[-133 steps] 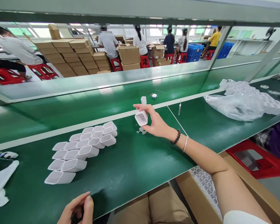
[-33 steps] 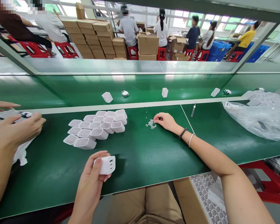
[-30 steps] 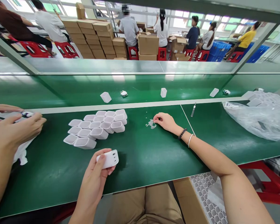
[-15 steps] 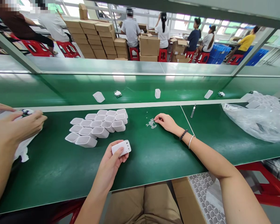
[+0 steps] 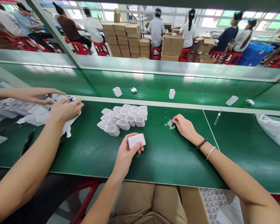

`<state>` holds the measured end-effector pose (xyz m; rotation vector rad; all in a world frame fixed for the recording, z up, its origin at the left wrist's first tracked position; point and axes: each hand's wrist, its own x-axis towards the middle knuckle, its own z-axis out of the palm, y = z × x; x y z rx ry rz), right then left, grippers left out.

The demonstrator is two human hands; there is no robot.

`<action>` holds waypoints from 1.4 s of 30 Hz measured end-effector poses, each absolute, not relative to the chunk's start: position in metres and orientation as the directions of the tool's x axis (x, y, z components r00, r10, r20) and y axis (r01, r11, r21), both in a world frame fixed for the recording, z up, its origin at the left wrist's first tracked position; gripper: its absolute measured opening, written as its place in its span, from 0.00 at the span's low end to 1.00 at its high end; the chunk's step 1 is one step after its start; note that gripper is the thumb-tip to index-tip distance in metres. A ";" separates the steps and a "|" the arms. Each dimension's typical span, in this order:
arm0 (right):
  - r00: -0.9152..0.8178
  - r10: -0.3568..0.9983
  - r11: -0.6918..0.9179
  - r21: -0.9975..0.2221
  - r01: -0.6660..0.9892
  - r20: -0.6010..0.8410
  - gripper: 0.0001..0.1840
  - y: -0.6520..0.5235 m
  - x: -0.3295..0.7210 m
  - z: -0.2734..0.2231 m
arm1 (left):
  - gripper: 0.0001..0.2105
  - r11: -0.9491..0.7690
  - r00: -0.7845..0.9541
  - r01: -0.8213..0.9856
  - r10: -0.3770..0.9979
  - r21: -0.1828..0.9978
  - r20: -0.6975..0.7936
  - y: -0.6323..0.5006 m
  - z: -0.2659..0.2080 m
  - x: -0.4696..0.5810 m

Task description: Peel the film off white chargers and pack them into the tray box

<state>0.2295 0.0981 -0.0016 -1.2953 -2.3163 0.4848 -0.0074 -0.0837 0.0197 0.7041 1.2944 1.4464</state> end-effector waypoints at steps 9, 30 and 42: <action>-0.739 0.592 0.687 -0.680 0.256 0.321 0.09 0.020 0.152 0.048 | 0.19 0.037 -0.396 -0.300 0.904 0.953 -0.160 -0.082 0.014 -0.011; -0.757 0.536 0.699 -0.699 0.151 0.372 0.08 0.000 0.131 0.037 | 0.18 0.044 -0.409 -0.364 0.890 0.930 -0.202 -0.083 0.011 -0.006; -0.710 0.549 0.700 -0.707 0.102 0.441 0.07 0.000 0.132 0.028 | 0.19 0.042 -0.403 -0.378 0.892 0.925 -0.205 -0.082 0.010 -0.005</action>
